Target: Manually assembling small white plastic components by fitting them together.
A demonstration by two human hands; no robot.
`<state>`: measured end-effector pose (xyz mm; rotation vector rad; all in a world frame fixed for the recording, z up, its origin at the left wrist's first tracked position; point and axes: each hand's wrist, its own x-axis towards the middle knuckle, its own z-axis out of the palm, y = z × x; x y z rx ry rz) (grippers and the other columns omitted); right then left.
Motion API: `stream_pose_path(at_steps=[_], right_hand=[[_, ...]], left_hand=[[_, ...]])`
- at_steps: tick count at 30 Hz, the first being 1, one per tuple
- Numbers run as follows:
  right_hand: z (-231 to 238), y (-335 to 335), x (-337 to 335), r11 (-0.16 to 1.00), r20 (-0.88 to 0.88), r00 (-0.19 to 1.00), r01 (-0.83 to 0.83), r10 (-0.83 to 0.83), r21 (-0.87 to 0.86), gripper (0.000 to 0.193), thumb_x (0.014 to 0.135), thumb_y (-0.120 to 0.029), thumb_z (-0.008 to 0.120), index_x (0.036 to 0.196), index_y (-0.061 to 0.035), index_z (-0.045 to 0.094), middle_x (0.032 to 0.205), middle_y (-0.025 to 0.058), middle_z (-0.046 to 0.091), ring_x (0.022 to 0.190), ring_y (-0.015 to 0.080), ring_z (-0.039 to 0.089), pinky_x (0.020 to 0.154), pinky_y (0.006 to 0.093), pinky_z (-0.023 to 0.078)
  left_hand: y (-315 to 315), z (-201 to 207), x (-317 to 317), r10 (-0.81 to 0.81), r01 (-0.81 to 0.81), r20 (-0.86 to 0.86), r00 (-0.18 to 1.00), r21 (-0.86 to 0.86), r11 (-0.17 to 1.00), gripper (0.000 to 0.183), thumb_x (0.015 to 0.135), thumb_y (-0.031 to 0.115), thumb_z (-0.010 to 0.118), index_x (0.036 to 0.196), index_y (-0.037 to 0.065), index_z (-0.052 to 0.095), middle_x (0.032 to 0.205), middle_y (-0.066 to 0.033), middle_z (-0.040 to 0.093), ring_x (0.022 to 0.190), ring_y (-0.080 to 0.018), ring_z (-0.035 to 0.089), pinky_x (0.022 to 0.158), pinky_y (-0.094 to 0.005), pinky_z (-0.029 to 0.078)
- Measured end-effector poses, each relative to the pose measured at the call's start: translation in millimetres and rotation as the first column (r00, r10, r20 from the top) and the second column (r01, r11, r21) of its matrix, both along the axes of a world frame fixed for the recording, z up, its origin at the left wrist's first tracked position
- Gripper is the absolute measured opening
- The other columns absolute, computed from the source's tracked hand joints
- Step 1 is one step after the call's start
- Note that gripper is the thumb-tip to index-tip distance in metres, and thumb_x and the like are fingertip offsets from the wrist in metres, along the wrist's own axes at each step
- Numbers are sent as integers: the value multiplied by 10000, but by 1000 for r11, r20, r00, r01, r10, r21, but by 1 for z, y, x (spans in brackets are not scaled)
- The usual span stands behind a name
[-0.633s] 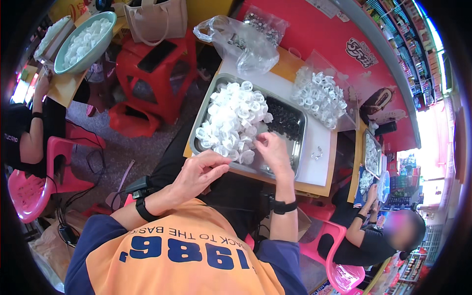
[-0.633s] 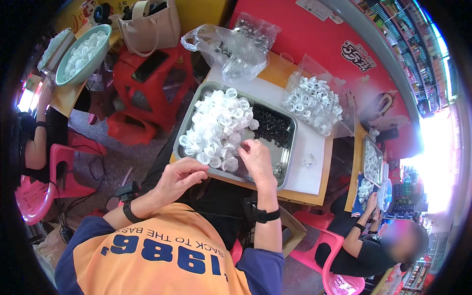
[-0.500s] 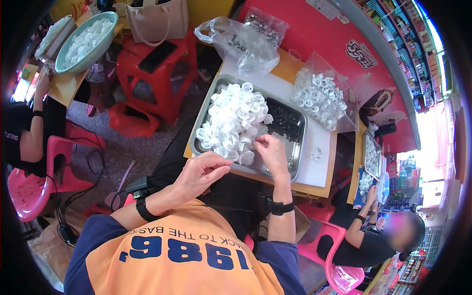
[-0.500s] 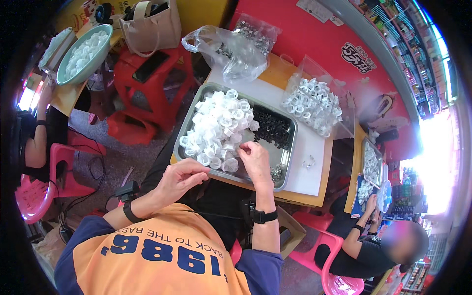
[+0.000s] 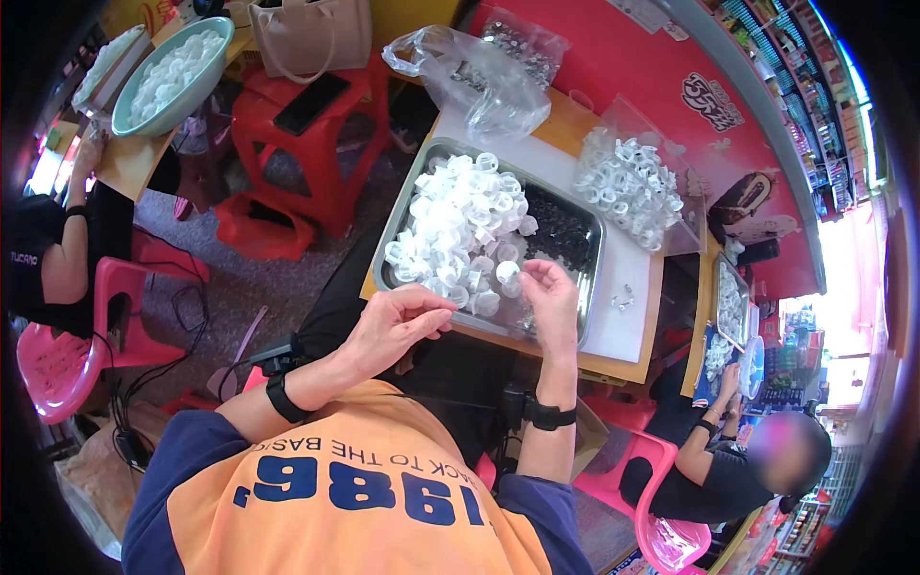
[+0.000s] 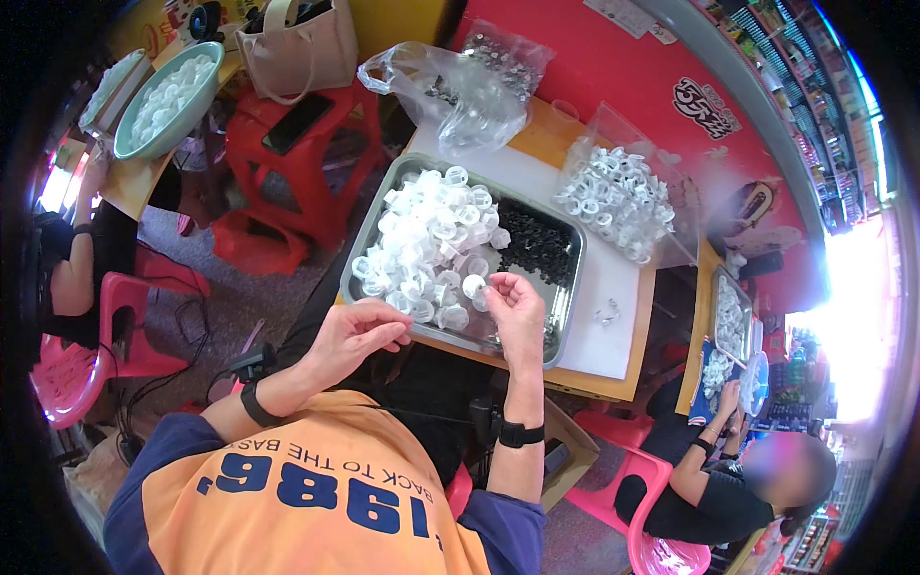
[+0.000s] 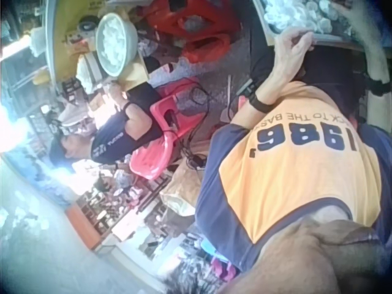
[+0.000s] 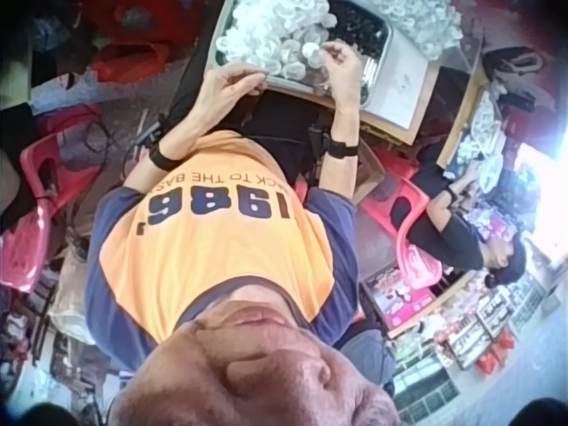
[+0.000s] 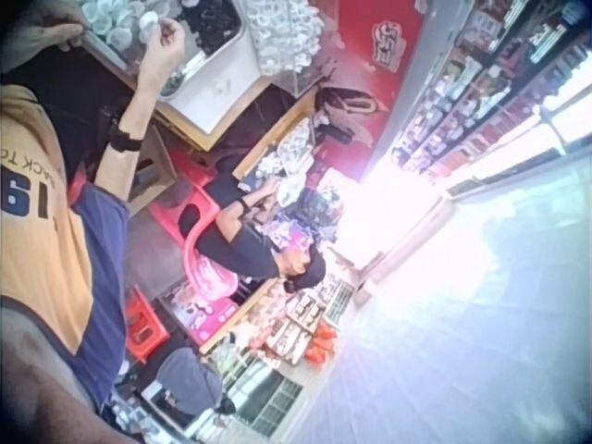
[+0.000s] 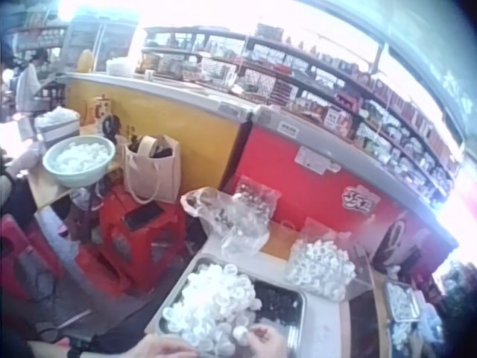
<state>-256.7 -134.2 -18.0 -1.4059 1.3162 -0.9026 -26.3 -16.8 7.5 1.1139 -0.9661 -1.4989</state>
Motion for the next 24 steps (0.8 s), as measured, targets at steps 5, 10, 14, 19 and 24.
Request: stream_pose_path(at_steps=[5, 10, 14, 19, 24], right_hand=[[15, 19, 6, 966, 520, 853, -91, -49, 241, 233, 866, 16, 666, 1089, 0, 603, 857, 41, 643, 682, 81, 575, 622, 205, 480], [23, 47, 15, 927, 639, 756, -124, -143, 353, 217, 869, 17, 660, 1074, -22, 601, 868, 41, 644, 689, 94, 597, 620, 219, 500], [22, 72, 22, 881, 659, 736, -199, -155, 429, 176, 879, 1, 657, 1044, -37, 609, 858, 22, 635, 709, 85, 604, 616, 217, 503], [23, 85, 22, 855, 648, 753, -259, -112, 449, 130, 893, -19, 653, 1019, -31, 621, 849, 16, 637, 710, 76, 594, 632, 203, 494], [29, 55, -12, 981, 171, 973, 132, -156, 139, 107, 909, -20, 592, 992, -9, 658, 827, 43, 666, 691, 91, 588, 630, 238, 483]], left_hand=[[-9, 12, -1, 35, 13, 248, 968, -191, 982, 192, 903, 30, 659, 1086, -28, 680, 1051, -81, 665, 945, -120, 666, 792, -248, 551], [-19, 27, -6, 75, 37, 347, 935, -307, 951, 311, 851, -9, 688, 1160, 30, 669, 1150, -93, 674, 972, -168, 675, 834, -285, 549], [-22, 25, -5, 62, 313, 515, 855, -606, 731, 414, 778, -15, 741, 1174, 93, 687, 1182, -106, 670, 977, -238, 683, 831, -320, 554], [-13, 18, -1, -105, 385, 531, 841, -451, 805, 352, 768, 6, 764, 1112, 56, 708, 1158, -110, 678, 956, -245, 688, 830, -321, 559], [-10, 4, -6, -16, 50, -240, 971, 136, 989, 279, 955, 111, 608, 1208, -6, 630, 1003, -132, 688, 931, -237, 700, 789, -282, 588]])
